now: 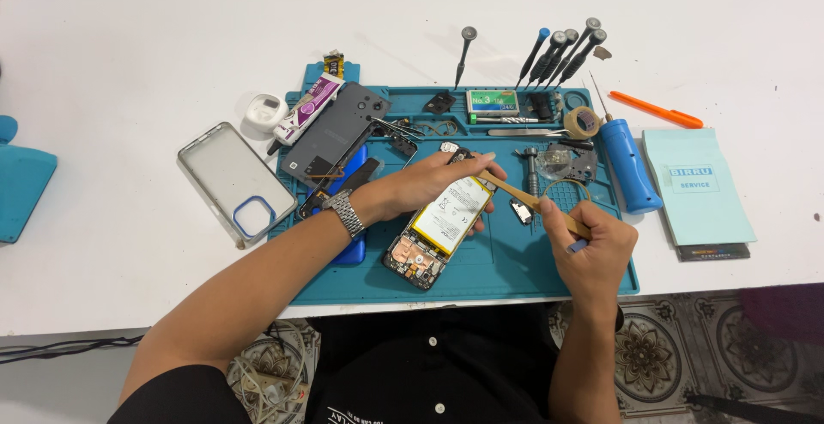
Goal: The person pries the battery out of an opened smartphone using a wooden pry stick, working the tool along the battery edge while holding the phone steady on a repair mat. They then use a spudger and screwdriver to work on the phone's internal components and press the battery area.
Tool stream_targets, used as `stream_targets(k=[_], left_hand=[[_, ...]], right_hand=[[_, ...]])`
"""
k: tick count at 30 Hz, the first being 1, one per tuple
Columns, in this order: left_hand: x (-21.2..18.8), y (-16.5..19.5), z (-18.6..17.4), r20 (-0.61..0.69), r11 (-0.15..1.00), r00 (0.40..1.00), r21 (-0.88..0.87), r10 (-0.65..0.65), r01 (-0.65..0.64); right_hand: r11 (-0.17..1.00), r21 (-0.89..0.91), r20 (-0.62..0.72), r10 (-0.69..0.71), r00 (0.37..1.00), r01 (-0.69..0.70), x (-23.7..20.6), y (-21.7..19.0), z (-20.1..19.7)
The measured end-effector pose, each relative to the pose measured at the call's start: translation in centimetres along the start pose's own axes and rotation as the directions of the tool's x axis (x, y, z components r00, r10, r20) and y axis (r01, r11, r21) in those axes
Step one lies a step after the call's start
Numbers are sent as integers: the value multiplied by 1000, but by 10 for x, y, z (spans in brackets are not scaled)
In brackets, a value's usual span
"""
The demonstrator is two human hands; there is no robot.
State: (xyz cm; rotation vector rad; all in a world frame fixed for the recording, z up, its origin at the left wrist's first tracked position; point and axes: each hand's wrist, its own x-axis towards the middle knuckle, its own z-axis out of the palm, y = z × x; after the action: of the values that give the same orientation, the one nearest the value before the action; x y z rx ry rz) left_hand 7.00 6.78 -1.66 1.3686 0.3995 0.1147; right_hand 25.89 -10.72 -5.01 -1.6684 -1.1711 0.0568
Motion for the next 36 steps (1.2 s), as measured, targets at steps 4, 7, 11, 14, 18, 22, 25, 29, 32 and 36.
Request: stream_targets(k=[4, 7, 11, 14, 18, 22, 25, 29, 32, 36], left_hand=[[0, -1, 0, -5, 1000, 1000, 1, -7, 7], [-1, 0, 0, 1, 1000, 1000, -1, -1, 1], [-1, 1, 1, 10, 1000, 1000, 0, 0, 0], [-2, 2, 2, -1, 1000, 1000, 26, -5, 5], [-3, 4, 3, -18, 1000, 1000, 18, -14, 14], [-3, 4, 2, -10, 999, 1000, 30, -17, 17], [-2, 4, 2, -8, 1000, 1000, 7, -16, 16], [-2, 3, 2, -12, 1000, 1000, 15, -8, 9], [-2, 2, 1, -4, 1000, 1000, 5, -12, 12], [-2, 2, 1, 8, 1000, 1000, 19, -1, 1]], right_hand=[[1000, -13, -5, 14, 1000, -14, 0, -1, -1], [1000, -3, -7, 25, 1000, -25, 0, -1, -1], [1000, 15, -1, 27, 1000, -27, -1, 0, -2], [1000, 17, 44, -8, 999, 7, -1, 0, -2], [999, -25, 66, -40, 997, 42, -1, -1, -2], [999, -36, 66, -22, 998, 24, -1, -3, -2], [1000, -29, 13, 10, 1000, -9, -1, -4, -1], [1000, 20, 50, -19, 999, 18, 0, -5, -2], [1000, 16, 21, -15, 1000, 15, 0, -4, -1], [1000, -14, -15, 28, 999, -28, -1, -2, 0]])
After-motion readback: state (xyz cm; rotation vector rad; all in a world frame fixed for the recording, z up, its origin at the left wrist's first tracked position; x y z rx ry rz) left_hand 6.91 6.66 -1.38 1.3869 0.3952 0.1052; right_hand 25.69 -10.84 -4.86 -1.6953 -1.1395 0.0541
